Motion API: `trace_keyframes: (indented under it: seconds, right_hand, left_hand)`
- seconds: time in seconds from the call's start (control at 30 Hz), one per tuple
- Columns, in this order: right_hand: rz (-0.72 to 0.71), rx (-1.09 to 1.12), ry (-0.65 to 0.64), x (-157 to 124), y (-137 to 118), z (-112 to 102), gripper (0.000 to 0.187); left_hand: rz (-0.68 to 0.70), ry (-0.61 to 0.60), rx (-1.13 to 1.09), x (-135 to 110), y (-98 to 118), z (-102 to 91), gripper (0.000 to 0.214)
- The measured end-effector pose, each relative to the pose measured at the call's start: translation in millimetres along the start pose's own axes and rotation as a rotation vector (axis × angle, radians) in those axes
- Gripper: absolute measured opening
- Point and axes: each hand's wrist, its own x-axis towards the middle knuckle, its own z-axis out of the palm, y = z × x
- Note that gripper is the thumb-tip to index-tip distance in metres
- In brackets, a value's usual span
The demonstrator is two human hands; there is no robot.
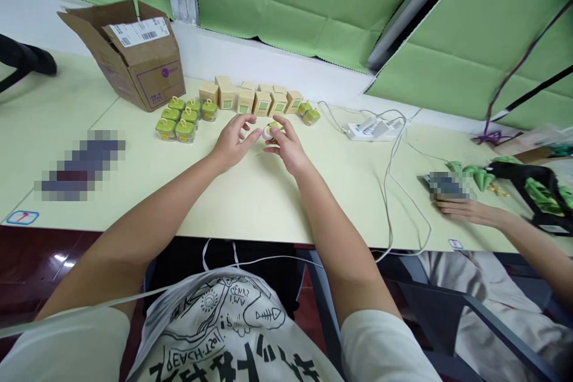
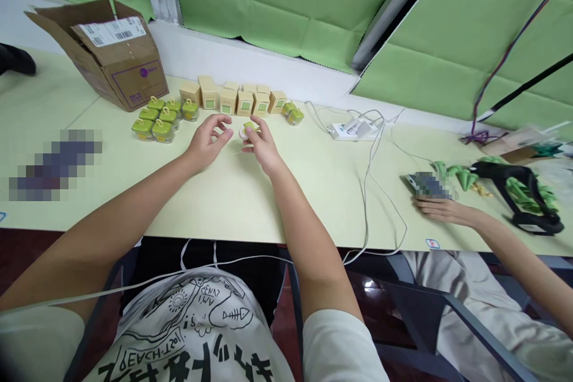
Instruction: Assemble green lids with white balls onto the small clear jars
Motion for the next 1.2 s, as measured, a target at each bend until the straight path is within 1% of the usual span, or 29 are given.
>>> trace_keyframes:
  seconds: [0.1, 0.2, 0.27, 0.33, 0.4, 0.47, 0.53, 0.6, 0.67, 0.77, 0.9, 1.0, 1.07, 1.2]
  right_hand:
    - [-0.017, -0.046, 0.009, 4, 9, -1, 0.051]
    - [-0.020, -0.072, 0.011, 6, 15, 0, 0.054]
    - [-0.022, -0.079, 0.003, 7, 17, 1, 0.054]
    - [-0.032, -0.078, 0.001, 8, 19, 2, 0.054]
    - [-0.045, -0.080, 0.019, 9, 21, 2, 0.054]
    - [-0.058, -0.093, 0.052, 11, 23, 1, 0.054]
    - [-0.077, -0.120, 0.080, 15, 27, -1, 0.055]
    - [-0.098, -0.157, 0.091, 19, 33, -3, 0.057]
    - [-0.119, -0.195, 0.086, 23, 39, -6, 0.060]
    - [-0.140, -0.239, 0.058, 30, 48, -9, 0.067]
    - [-0.147, -0.235, 0.047, 34, 53, -11, 0.073]
    - [-0.131, -0.208, 0.060, 33, 51, -9, 0.072]
    - [-0.111, -0.169, 0.065, 30, 47, -6, 0.071]
    - [-0.043, 0.011, 0.010, 20, 35, -2, 0.065]
  left_hand:
    - [0.092, -0.013, 0.094, -1, 1, -5.3, 0.065]
    - [0.169, -0.010, 0.146, 0, 1, -7.3, 0.086]
    - [0.181, -0.004, 0.158, 0, 0, -6.8, 0.094]
    - [0.164, 0.014, 0.166, 0, -1, -6.2, 0.094]
    - [0.136, 0.056, 0.175, 1, -3, -6.7, 0.088]
    - [0.124, 0.125, 0.191, 3, -5, -8.9, 0.078]
    - [0.153, 0.191, 0.222, 6, -7, -12.5, 0.064]
    - [0.202, 0.217, 0.250, 9, -7, -16.5, 0.048]
    - [0.232, 0.211, 0.266, 11, -7, -20.0, 0.040]
    - [0.225, 0.196, 0.299, 13, -7, -23.9, 0.037]
    - [0.236, 0.112, 0.301, 17, -13, -29.9, 0.023]
    - [0.210, 0.078, 0.265, 19, -19, -34.5, 0.019]
    - [0.193, 0.059, 0.283, 20, -20, -35.2, 0.019]
    - [0.186, 0.052, 0.330, 14, -14, -27.6, 0.017]
